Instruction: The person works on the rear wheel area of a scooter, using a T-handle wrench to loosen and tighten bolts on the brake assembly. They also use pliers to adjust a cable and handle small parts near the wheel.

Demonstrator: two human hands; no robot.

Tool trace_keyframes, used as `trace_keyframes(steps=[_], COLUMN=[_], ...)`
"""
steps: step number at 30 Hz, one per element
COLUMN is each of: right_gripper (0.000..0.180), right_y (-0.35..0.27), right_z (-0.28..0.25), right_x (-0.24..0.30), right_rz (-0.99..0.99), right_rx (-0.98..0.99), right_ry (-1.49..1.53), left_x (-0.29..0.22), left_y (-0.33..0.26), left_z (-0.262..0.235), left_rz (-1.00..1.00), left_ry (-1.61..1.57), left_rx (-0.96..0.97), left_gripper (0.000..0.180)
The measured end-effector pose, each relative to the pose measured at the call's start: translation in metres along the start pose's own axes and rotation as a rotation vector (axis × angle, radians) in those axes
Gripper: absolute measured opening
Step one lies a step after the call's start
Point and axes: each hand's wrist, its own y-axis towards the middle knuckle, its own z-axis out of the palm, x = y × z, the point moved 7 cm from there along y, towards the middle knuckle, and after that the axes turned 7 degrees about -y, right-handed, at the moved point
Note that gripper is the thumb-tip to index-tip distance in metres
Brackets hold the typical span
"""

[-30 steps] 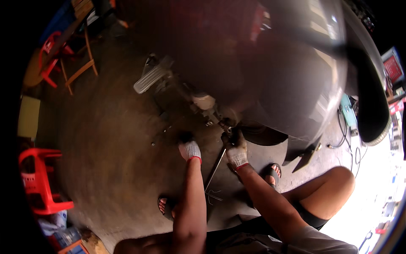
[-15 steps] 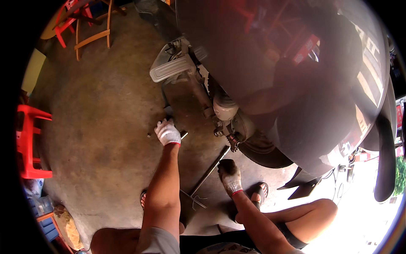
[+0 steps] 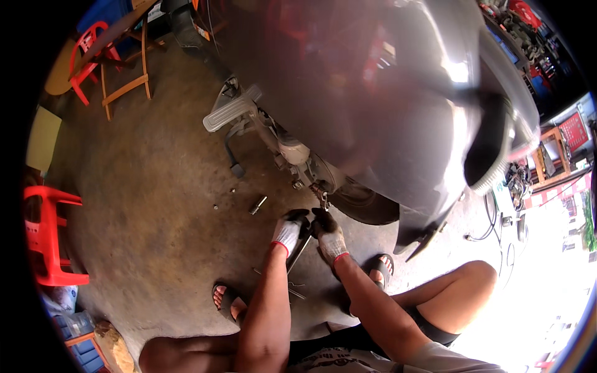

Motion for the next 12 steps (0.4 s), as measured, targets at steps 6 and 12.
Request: trace_keyframes(steps=[6, 12], right_gripper=[0.021, 0.017], right_y=[-0.022, -0.03], right_z=[-0.021, -0.046], right_x=[0.02, 0.022], right_rz=[0.087, 0.105], right_rx=[0.088, -0.141], right_ry=[-0.085, 0.167], left_x=[-0.003, -0.011], left_y=[-0.027, -0.023], left_z=[0.03, 0.04], left_rz=[-0.033, 0.123], left_ry=[0.03, -0.23], left_rx=[0.141, 0.092], left_gripper=[0.026, 0.037])
